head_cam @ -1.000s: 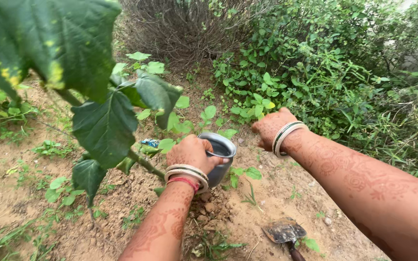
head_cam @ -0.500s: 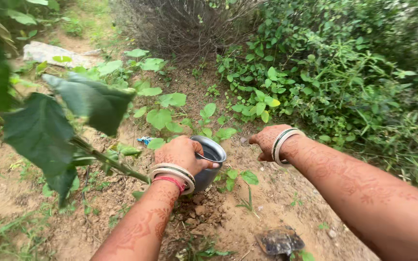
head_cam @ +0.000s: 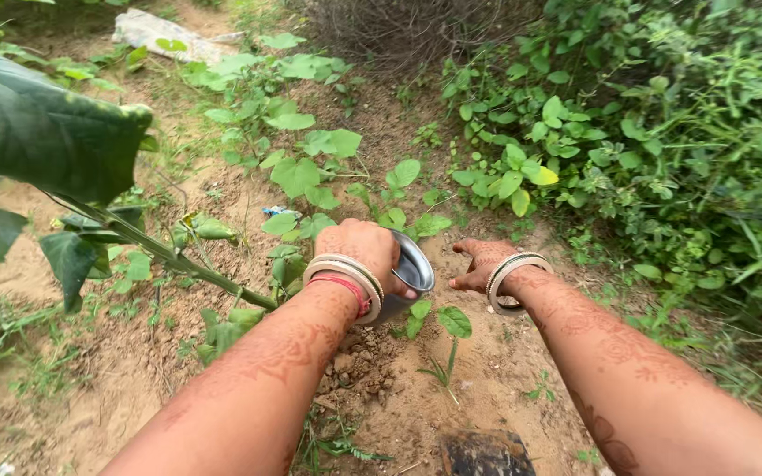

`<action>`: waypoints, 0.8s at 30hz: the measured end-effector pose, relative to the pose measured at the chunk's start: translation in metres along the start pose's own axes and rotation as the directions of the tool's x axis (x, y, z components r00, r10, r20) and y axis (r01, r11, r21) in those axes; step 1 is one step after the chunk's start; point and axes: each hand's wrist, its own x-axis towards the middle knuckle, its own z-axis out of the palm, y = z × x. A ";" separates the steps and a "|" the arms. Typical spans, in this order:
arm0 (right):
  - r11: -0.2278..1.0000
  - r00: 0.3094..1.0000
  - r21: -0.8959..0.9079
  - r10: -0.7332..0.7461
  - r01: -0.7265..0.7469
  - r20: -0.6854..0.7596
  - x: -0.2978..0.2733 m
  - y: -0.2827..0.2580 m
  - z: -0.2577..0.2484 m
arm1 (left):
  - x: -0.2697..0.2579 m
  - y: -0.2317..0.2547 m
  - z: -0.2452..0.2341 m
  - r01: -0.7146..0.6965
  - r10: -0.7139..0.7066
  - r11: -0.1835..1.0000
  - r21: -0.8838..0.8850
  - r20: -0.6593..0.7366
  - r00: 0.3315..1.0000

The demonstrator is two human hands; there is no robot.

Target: The person loosens the soil around plants using a trowel and pours water at the base of the plants from a metal cup.

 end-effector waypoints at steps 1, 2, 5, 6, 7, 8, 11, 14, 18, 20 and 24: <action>1.000 1.000 0.000 -0.009 0.009 0.005 0.006 0.003 0.004 | 0.001 0.004 0.001 0.009 -0.009 1.000 0.001 0.004 1.000; 0.999 0.999 0.001 -0.037 0.037 -0.013 0.014 0.007 0.009 | 0.003 0.007 0.001 0.013 -0.014 0.999 0.029 0.030 0.999; 0.988 0.996 0.132 -0.084 0.084 -0.007 0.042 0.021 0.028 | 0.009 0.015 0.002 0.030 -0.034 0.997 0.068 0.061 0.998; 0.962 0.995 0.260 -0.096 0.088 0.015 0.051 0.025 0.036 | 0.011 0.018 0.004 0.036 -0.041 0.996 0.076 0.067 0.997; 0.961 0.994 0.260 -0.104 0.096 0.020 0.061 0.028 0.046 | 0.013 0.021 0.006 0.044 -0.050 0.996 0.078 0.071 0.996; 0.880 0.995 0.475 -0.072 0.028 0.074 0.071 0.032 0.055 | 0.016 0.024 0.007 0.045 -0.053 0.994 0.098 0.077 0.996; 0.618 0.978 0.780 -0.084 -0.099 0.190 0.101 0.037 0.081 | 0.027 0.033 0.010 0.039 -0.049 0.992 0.119 0.081 0.996; 0.472 0.963 0.870 -0.140 -0.141 0.232 0.121 0.040 0.098 | 0.037 0.043 0.013 0.027 -0.039 0.991 0.129 0.091 0.995; 0.338 0.962 0.929 -0.168 -0.149 0.215 0.131 0.042 0.107 | 0.052 0.054 0.022 0.033 -0.039 0.989 0.142 0.033 0.999; 0.296 0.961 0.942 -0.174 -0.158 0.216 0.132 0.040 0.111 | 0.058 0.057 0.025 0.038 -0.044 0.988 0.147 0.039 0.998; 0.150 0.959 0.964 -0.151 -0.220 0.242 0.136 0.034 0.113 | 0.062 0.065 0.023 0.027 -0.042 0.988 0.153 0.096 0.995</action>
